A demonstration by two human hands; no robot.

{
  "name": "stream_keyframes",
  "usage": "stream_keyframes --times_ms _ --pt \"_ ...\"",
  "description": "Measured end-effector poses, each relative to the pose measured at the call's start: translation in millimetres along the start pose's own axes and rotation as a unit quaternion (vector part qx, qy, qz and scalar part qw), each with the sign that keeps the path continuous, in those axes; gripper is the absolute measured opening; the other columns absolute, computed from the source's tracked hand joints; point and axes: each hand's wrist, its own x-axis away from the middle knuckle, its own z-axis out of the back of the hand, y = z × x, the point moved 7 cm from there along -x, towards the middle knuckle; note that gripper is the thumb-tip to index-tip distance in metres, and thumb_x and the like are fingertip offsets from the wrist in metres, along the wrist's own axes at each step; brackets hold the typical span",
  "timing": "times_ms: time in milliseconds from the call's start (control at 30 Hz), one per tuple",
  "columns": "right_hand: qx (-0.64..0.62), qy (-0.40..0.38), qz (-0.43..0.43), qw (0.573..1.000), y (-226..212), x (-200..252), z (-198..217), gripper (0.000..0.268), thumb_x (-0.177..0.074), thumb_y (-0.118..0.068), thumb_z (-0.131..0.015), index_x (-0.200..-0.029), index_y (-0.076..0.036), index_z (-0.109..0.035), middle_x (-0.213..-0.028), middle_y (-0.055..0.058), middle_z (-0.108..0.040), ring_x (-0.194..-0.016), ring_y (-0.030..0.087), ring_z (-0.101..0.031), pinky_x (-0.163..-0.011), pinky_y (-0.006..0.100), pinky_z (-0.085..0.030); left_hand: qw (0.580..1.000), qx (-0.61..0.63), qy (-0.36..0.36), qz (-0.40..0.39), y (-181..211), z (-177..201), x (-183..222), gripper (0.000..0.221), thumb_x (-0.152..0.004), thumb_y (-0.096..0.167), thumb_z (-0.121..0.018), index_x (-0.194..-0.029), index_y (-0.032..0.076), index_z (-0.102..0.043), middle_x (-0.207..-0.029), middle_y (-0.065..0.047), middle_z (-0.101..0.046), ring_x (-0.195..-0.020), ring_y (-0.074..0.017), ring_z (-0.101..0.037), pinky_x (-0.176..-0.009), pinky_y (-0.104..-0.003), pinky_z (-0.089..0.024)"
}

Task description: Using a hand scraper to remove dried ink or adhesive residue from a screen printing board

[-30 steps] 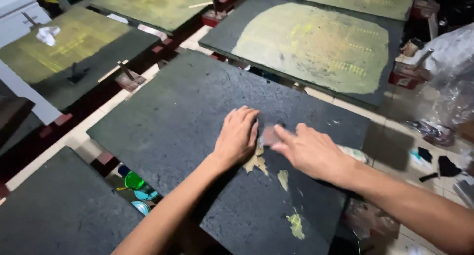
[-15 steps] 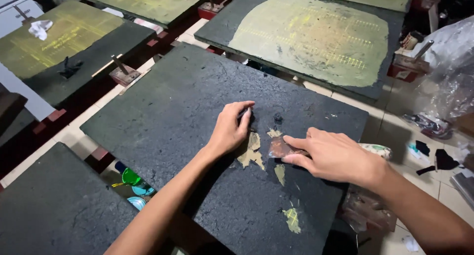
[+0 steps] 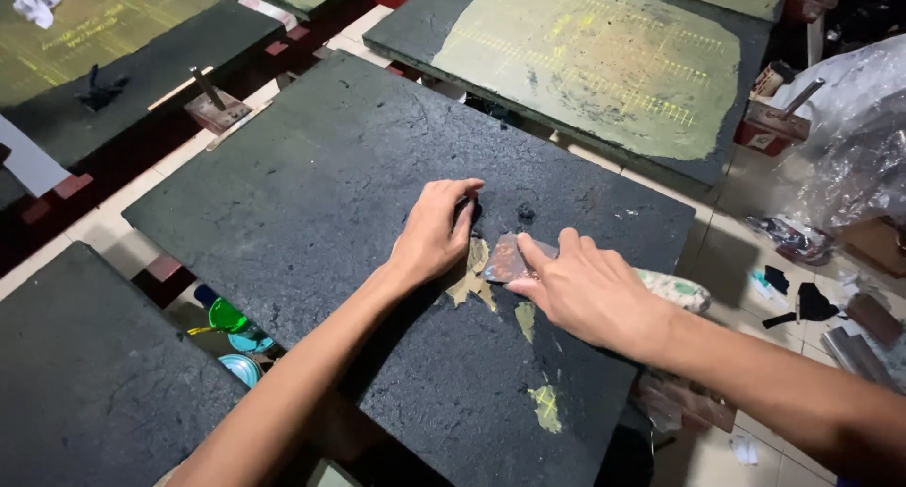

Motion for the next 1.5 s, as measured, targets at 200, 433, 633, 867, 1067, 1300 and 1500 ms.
stream_keyframes --times_ms 200,433,633,867,1067,1300,1500 --pt "-0.025 0.038 0.002 0.999 -0.2 4.8 -5.0 0.066 -0.103 -0.051 -0.039 -0.157 -0.014 -0.035 -0.094 0.014 -0.053 -0.089 0.036 -0.068 -0.072 0.047 -0.061 1.000 -0.010 -0.003 -0.002 -7.0 -6.0 -0.8 0.036 -0.098 0.008 -0.052 -0.133 0.006 -0.061 -0.110 -0.015 -0.068 -0.115 -0.0381 -0.061 -0.107 -0.048 -0.046" --pt "-0.074 0.032 0.019 0.997 6.1 -1.1 -12.8 0.069 -0.102 -0.054 -0.039 -0.158 -0.014 -0.032 -0.096 0.016 -0.053 -0.092 0.039 -0.067 -0.076 0.050 -0.060 1.000 -0.017 -0.015 0.020 -0.7 -3.2 -1.9 0.035 -0.099 0.010 -0.053 -0.133 0.009 -0.061 -0.110 -0.013 -0.068 -0.116 -0.0360 -0.061 -0.106 -0.048 -0.046" --pt "-0.202 -0.037 -0.016 0.979 8.7 7.4 14.6 0.068 -0.104 -0.051 -0.018 -0.158 -0.014 -0.036 -0.109 0.028 -0.061 -0.106 0.048 -0.068 -0.091 0.056 -0.055 1.000 -0.013 -0.003 0.004 -0.3 -1.6 -1.8 0.034 -0.102 0.015 -0.051 -0.134 0.009 -0.061 -0.111 -0.014 -0.068 -0.116 -0.0358 -0.062 -0.104 -0.047 -0.048" --pt "-0.270 0.069 -0.085 0.957 27.5 16.9 40.4 0.056 -0.103 -0.049 -0.019 -0.144 -0.022 -0.046 -0.096 0.025 -0.072 -0.094 0.047 -0.073 -0.082 0.060 -0.057 0.987 -0.127 0.015 -0.101 17.4 -5.8 2.7 0.035 -0.097 0.012 -0.059 -0.131 0.008 -0.062 -0.109 -0.012 -0.067 -0.119 -0.0343 -0.061 -0.102 -0.046 -0.049" --pt "-0.194 -0.054 -0.076 0.977 17.2 23.1 33.3 0.056 -0.102 -0.052 -0.024 -0.147 -0.025 -0.046 -0.109 0.021 -0.069 -0.101 0.042 -0.074 -0.087 0.053 -0.058 0.982 -0.153 0.027 -0.107 9.6 -11.6 3.9 0.038 -0.095 0.013 -0.061 -0.133 0.011 -0.062 -0.111 -0.009 -0.067 -0.122 -0.0320 -0.059 -0.103 -0.044 -0.048" --pt "-0.137 -0.097 -0.068 0.983 11.6 22.1 23.4 0.058 -0.104 -0.049 -0.029 -0.153 -0.023 -0.044 -0.116 0.023 -0.063 -0.104 0.043 -0.073 -0.088 0.052 -0.059 0.983 -0.171 0.008 -0.064 5.0 -15.7 5.0 0.040 -0.095 0.016 -0.059 -0.135 0.013 -0.060 -0.114 -0.007 -0.065 -0.126 -0.0301 -0.055 -0.104 -0.044 -0.046" --pt "-0.064 -0.049 -0.029 0.996 3.9 14.2 9.1 0.059 -0.105 -0.050 -0.027 -0.155 -0.019 -0.037 -0.106 0.021 -0.060 -0.097 0.040 -0.074 -0.081 0.049 -0.061 0.982 -0.177 0.007 -0.061 9.7 -12.7 4.8 0.040 -0.096 0.017 -0.058 -0.135 0.012 -0.061 -0.115 -0.009 -0.065 -0.127 -0.0310 -0.054 -0.102 -0.045 -0.047"
